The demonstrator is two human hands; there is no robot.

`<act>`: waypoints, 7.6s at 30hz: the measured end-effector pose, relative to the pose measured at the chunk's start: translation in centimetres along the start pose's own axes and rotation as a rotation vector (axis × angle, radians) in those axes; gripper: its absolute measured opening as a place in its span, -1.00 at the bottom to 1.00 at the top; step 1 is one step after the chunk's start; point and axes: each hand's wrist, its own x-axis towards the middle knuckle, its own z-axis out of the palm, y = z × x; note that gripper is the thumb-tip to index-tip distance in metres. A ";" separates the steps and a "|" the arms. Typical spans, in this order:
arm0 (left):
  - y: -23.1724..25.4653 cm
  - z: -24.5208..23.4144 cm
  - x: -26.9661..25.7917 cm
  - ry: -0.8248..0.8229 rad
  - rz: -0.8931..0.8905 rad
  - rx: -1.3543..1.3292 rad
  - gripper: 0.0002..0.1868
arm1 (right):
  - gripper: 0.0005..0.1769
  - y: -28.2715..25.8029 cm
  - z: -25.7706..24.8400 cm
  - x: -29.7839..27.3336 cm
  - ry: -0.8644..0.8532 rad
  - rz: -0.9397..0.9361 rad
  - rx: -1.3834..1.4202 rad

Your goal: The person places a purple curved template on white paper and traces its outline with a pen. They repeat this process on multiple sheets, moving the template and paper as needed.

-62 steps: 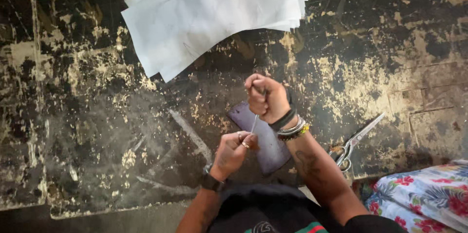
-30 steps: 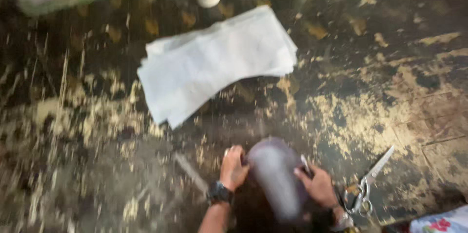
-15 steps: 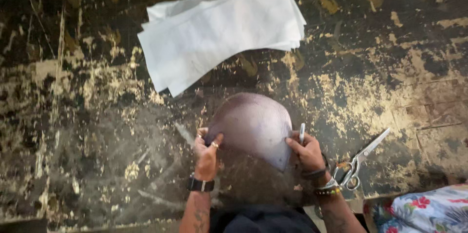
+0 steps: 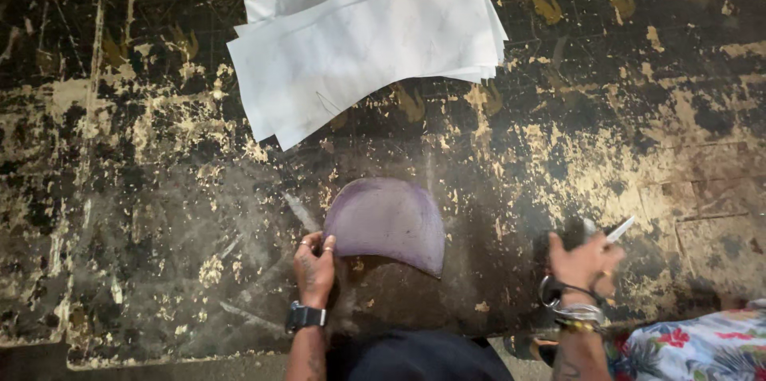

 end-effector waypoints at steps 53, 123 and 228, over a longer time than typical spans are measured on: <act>3.2 -1.1 9.0 -0.276 0.097 -0.366 -0.84 | -0.67 -13.5 4.4 -8.0 -0.937 -0.066 1.129; -5.3 -6.3 -3.7 0.382 0.389 0.624 -0.23 | -0.55 -15.7 4.0 -12.6 -0.650 -0.658 0.198; -0.8 -0.9 -8.3 0.085 0.666 0.632 -0.17 | -0.68 -12.3 3.9 -12.1 -0.623 -0.685 0.933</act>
